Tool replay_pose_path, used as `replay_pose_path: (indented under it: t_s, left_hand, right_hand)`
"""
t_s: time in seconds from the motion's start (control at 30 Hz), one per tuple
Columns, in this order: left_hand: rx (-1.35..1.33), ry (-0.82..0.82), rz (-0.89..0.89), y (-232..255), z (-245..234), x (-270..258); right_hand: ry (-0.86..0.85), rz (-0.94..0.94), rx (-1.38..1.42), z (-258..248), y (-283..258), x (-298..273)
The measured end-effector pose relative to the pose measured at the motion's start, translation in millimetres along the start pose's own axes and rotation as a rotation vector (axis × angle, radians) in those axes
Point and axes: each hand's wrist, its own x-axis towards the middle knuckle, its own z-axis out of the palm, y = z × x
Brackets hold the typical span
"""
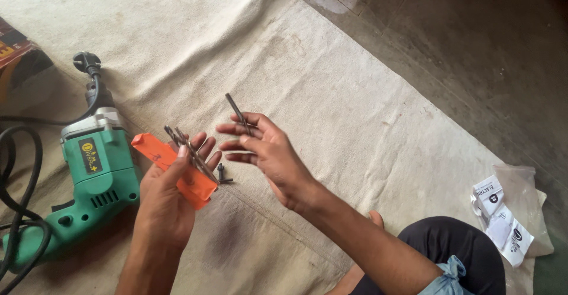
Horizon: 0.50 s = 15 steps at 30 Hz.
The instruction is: The person assembles a corded electric drill by inserting a drill bit into the chuck and tightening it with a chuck key. They then remove the bit, inspect several drill bits, and place them into a plastic case.
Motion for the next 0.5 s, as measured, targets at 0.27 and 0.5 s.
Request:
replay_pose_path:
  t_s: [0.27, 0.5]
  left_hand:
    - [-0.036, -0.070, -0.002, 8, 3, -5]
    - [-0.001, -0.116, -0.027, -8, 5, -7]
  right_hand:
    - [-0.122, 0.043, 0.004, 6, 19, -4]
    - [-0.055, -0.229, -0.534, 19, 5, -12]
